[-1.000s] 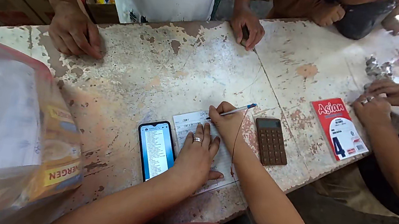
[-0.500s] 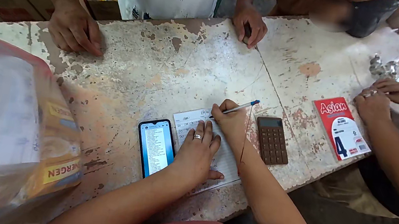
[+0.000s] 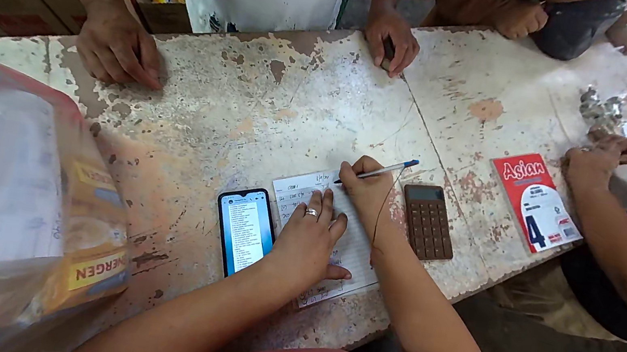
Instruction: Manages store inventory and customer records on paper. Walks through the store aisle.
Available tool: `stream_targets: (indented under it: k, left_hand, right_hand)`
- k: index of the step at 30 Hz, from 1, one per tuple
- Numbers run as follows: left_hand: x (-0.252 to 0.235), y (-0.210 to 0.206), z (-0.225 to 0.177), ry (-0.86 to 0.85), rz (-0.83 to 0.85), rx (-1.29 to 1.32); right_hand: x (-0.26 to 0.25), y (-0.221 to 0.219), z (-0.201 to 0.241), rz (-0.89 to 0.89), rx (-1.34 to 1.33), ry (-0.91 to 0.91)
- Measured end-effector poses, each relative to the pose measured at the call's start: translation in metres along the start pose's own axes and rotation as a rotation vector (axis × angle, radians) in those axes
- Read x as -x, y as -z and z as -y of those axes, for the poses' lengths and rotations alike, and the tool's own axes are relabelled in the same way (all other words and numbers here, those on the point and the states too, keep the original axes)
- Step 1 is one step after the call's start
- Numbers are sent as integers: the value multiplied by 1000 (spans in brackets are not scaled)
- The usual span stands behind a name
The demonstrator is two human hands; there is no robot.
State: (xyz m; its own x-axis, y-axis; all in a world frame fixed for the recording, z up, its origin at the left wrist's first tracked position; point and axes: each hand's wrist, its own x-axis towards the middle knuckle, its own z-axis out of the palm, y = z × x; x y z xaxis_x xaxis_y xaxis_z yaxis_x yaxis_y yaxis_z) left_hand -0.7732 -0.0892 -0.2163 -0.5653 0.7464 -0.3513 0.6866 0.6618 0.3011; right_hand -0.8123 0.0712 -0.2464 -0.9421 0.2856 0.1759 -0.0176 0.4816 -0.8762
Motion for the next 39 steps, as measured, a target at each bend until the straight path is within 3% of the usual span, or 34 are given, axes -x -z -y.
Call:
stream_targets:
  k: [12, 21, 27, 39]
  left_hand:
    - [0, -2, -1, 12, 5, 22]
    - [0, -2, -1, 10, 8, 6]
    - [0, -2, 0, 7, 7, 1]
    - [0, -3, -1, 9, 9, -11]
  right_hand:
    - [-1, -1, -1, 7, 125, 7]
    - [-3, -3, -7, -20, 102, 49]
    - [-3, 6, -2, -24, -3, -38]
    - [-1, 6, -4, -7, 64, -11]
